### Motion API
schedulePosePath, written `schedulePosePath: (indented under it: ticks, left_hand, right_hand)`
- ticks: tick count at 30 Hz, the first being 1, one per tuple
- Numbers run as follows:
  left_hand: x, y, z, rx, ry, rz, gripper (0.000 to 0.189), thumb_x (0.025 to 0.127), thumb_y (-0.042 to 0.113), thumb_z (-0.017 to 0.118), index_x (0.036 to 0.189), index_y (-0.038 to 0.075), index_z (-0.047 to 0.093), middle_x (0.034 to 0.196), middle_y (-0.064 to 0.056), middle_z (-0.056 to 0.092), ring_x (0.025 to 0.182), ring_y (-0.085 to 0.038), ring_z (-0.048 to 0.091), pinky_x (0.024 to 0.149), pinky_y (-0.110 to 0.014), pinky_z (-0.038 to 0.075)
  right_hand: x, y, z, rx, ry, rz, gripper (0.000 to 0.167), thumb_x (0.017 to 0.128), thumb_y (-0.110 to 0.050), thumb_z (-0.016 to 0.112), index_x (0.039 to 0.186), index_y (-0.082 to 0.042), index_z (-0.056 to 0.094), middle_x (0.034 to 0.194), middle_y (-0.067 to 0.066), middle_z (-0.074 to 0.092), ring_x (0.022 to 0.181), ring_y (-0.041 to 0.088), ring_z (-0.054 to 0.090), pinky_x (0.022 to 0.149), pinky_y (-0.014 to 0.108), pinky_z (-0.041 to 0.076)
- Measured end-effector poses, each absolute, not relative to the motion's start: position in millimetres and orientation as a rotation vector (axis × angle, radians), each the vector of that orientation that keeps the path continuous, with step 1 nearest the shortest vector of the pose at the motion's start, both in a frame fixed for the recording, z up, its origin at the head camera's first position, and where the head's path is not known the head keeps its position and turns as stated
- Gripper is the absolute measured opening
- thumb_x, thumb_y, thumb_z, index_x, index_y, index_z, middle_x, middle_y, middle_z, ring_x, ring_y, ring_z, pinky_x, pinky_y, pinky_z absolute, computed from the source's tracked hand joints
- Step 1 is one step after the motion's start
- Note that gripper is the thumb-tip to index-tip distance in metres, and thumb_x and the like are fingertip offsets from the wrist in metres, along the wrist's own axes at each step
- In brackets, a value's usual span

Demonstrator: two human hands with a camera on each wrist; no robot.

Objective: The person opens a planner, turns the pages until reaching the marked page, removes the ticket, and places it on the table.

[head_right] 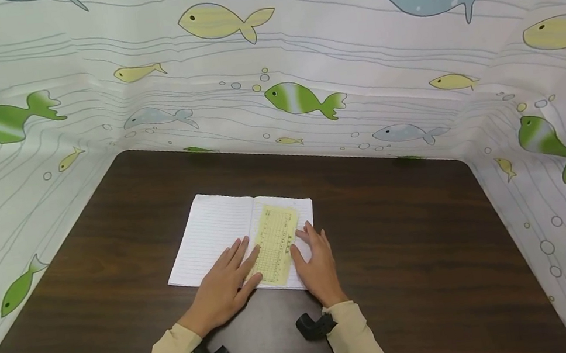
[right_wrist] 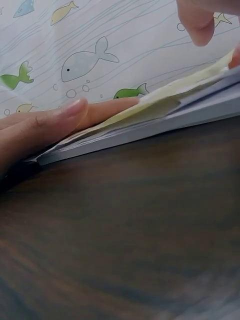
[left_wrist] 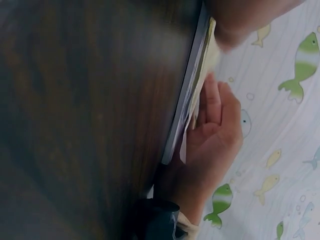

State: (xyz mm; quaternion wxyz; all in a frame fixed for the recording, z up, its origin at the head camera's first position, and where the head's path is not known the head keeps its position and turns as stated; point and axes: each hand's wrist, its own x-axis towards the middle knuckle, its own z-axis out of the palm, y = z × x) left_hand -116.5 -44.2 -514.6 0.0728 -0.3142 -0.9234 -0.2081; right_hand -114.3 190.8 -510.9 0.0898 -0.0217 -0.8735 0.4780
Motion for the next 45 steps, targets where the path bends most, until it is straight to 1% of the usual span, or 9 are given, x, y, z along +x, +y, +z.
schedulePosePath:
  ticks: [6,10,14,20,24,29,34,40,45]
  left_hand:
    - [-115,-44,-515,-0.970,-2.742,-0.596,0.065,0.100,0.052,0.062,0.153,0.016,0.053,0.162,-0.023,0.038,0.151,-0.037,0.035,0.121,-0.050,0.032]
    - [-115,-45,-516,-0.955,-2.742,-0.607,0.068,0.102,0.049,0.060,0.156,0.008,0.048,0.162,-0.021,0.038,0.151,-0.036,0.035,0.122,-0.049,0.031]
    - [-114,-45,-514,-0.931,-2.791,-0.659,0.067,0.107,0.039,0.055,0.157,-0.002,0.040,0.163,-0.019,0.038,0.152,-0.034,0.033,0.124,-0.047,0.027]
    - [-114,-48,-512,-0.905,-2.799,-0.638,0.064,0.106,0.035,0.056,0.156,-0.003,0.041,0.162,-0.018,0.039,0.152,-0.032,0.034,0.124,-0.045,0.028]
    - [-115,-49,-511,-0.900,-2.780,-0.658,0.064,0.106,0.035,0.057,0.155,-0.003,0.042,0.162,-0.018,0.040,0.152,-0.032,0.034,0.124,-0.045,0.028]
    - [-114,-47,-512,-0.893,-2.779,-0.681,0.064,0.106,0.034,0.058,0.155,-0.004,0.042,0.162,-0.019,0.040,0.152,-0.034,0.034,0.124,-0.046,0.028]
    - [-113,-46,-514,-0.903,-2.794,-0.689,0.064,0.106,0.034,0.058,0.155,-0.004,0.042,0.162,-0.019,0.039,0.152,-0.033,0.034,0.124,-0.046,0.028]
    - [-113,-48,-511,-0.897,-2.775,-0.666,0.064,0.105,0.034,0.059,0.154,-0.003,0.044,0.161,-0.018,0.041,0.151,-0.033,0.036,0.123,-0.045,0.030]
    - [-111,-49,-512,-0.900,-2.787,-0.685,0.064,0.106,0.034,0.058,0.155,-0.003,0.043,0.162,-0.019,0.040,0.151,-0.033,0.035,0.124,-0.046,0.029]
  right_hand:
    - [-115,190,-513,-0.014,-2.497,1.547,0.061,0.101,-0.018,0.068,0.153,0.002,0.044,0.117,0.013,0.075,0.143,0.032,0.046,0.125,0.053,0.021]
    - [-120,206,-513,-0.091,-2.419,1.629,0.057,0.103,-0.023,0.068,0.153,-0.003,0.048,0.107,0.011,0.076,0.110,0.029,0.064,0.108,0.049,0.042]
    - [-125,248,-507,-0.220,-2.451,1.547,0.059,0.104,-0.025,0.065,0.155,-0.003,0.043,0.106,0.017,0.072,0.092,0.029,0.061,0.097,0.045,0.043]
    - [-125,300,-501,-0.332,-2.658,1.298,0.068,0.107,-0.028,0.059,0.161,0.000,0.029,0.120,0.023,0.066,0.079,0.028,0.057,0.080,0.043,0.045]
    - [-129,313,-499,-0.339,-2.720,1.199,0.071,0.105,-0.024,0.059,0.162,0.003,0.025,0.128,0.027,0.060,0.089,0.035,0.057,0.082,0.047,0.046]
    - [-130,320,-497,-0.386,-2.750,1.167,0.074,0.104,-0.019,0.060,0.162,0.004,0.020,0.140,0.030,0.050,0.124,0.044,0.047,0.106,0.060,0.040]
    - [-124,315,-496,-0.299,-2.690,1.057,0.072,0.105,-0.019,0.059,0.162,0.005,0.022,0.152,0.032,0.040,0.139,0.048,0.035,0.111,0.066,0.032]
    - [-121,256,-475,0.097,-2.622,1.034,0.054,0.103,-0.014,0.064,0.150,0.006,0.048,0.152,0.031,0.044,0.142,0.049,0.038,0.113,0.068,0.033]
    - [-114,195,-486,0.398,-2.814,0.873,0.050,0.101,-0.027,0.066,0.141,0.003,0.061,0.153,0.037,0.041,0.146,0.055,0.032,0.113,0.074,0.028]
